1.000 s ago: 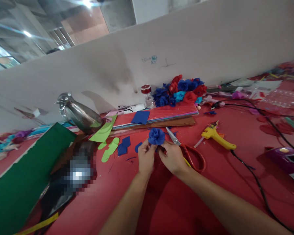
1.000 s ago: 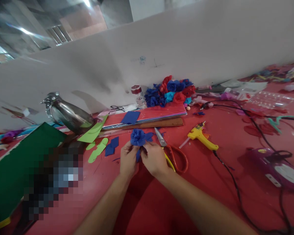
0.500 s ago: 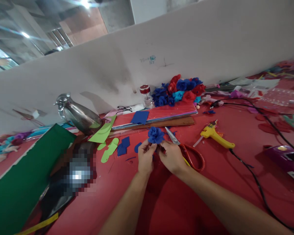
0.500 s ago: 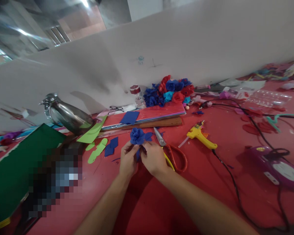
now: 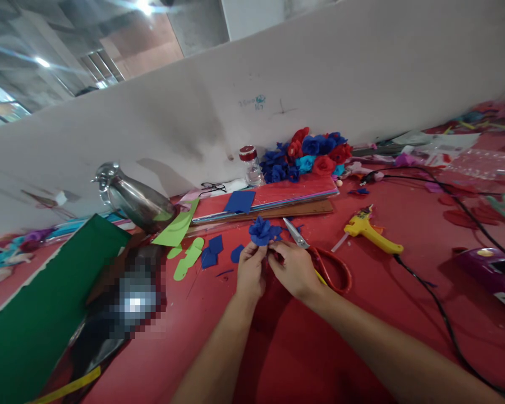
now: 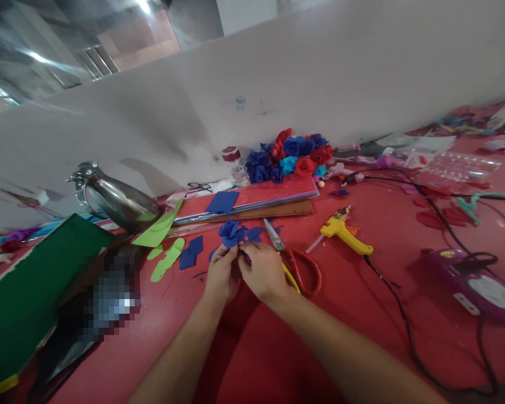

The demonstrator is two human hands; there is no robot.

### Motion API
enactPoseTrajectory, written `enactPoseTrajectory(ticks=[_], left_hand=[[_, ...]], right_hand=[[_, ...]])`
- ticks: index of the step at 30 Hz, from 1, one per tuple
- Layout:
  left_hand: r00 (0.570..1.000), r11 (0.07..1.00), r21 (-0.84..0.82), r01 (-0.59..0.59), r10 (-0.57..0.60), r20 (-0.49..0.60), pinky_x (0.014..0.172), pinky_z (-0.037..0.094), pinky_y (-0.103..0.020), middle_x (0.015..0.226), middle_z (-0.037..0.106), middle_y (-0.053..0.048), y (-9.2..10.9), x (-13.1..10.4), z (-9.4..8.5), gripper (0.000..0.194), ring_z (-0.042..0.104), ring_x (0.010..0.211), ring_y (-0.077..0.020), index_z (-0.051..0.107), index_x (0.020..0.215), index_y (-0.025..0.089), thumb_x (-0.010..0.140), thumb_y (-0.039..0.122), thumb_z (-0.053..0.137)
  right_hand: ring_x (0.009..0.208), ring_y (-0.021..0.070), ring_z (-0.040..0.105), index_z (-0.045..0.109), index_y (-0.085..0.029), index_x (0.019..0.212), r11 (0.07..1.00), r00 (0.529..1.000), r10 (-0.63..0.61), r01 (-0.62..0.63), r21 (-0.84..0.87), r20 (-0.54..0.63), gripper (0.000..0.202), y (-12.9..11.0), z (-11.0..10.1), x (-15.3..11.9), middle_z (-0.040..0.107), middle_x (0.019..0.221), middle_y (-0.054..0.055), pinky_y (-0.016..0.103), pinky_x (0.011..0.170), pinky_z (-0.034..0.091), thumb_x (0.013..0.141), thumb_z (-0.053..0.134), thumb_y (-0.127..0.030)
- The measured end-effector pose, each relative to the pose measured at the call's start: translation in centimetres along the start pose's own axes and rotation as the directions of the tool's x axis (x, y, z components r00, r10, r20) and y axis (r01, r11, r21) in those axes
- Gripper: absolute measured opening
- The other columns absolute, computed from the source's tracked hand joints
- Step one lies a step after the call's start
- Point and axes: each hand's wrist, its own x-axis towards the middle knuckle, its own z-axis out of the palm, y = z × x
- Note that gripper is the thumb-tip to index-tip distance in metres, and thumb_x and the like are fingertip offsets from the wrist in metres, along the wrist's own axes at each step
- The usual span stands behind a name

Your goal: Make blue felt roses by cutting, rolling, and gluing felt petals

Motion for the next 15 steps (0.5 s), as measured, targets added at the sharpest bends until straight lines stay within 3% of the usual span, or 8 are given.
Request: enactPoseTrajectory(ticks=[3,5,11,15], left_hand=[[0.985,0.980,-0.100,0.170,-0.172,-0.010,0.078,0.051,-0.024,0.069,0.070,0.003,0.32,0.05,0.00,0.031,0.064,0.069,-0.0099,0.069,0.065,0.018,0.044,0.026,0.090],[0.976,0.966,-0.141,0.215,-0.218,-0.003,0.077,0.051,-0.022,0.071,0.070,0.002,0.45,0.13,-0.14,0.031,0.063,0.068,-0.0088,0.068,0.066,0.017,0.045,0.024,0.090],[0.976,0.970,-0.110,0.216,-0.215,0.023,0.081,0.052,-0.026,0.083,0.072,0.000,0.45,0.30,-0.50,0.023,0.064,0.073,-0.0104,0.069,0.077,0.018,0.062,0.027,0.083],[0.986,0.980,-0.112,0.166,-0.169,-0.015,0.078,0.052,-0.025,0.083,0.073,-0.001,0.35,0.27,-0.41,0.023,0.065,0.071,-0.0106,0.068,0.073,0.017,0.058,0.024,0.085]], right_hand=[[0.072,0.0197,0.065,0.072,-0.019,0.089,1.000,1.000,0.007,-0.007,-0.022,-0.011,0.021,-0.15,0.02,-0.04,0.073,0.083,0.008,0.029,0.068,0.047,0.084,0.052,-0.018],[0.068,0.0183,0.063,0.071,-0.019,0.085,1.000,1.000,0.007,-0.007,-0.023,-0.005,0.021,-0.24,-0.01,-0.06,0.071,0.078,0.006,0.028,0.065,0.045,0.085,0.050,-0.018],[0.068,0.0163,0.061,0.070,-0.020,0.085,1.000,1.000,-0.017,0.017,0.016,-0.024,0.019,-0.20,-0.12,-0.04,0.069,0.078,0.005,0.027,0.066,0.044,0.085,0.051,-0.018],[0.067,0.0166,0.061,0.070,-0.021,0.084,1.000,1.000,-0.025,0.025,0.017,-0.011,0.019,-0.09,-0.08,-0.05,0.069,0.078,0.005,0.027,0.065,0.044,0.085,0.051,-0.018]])
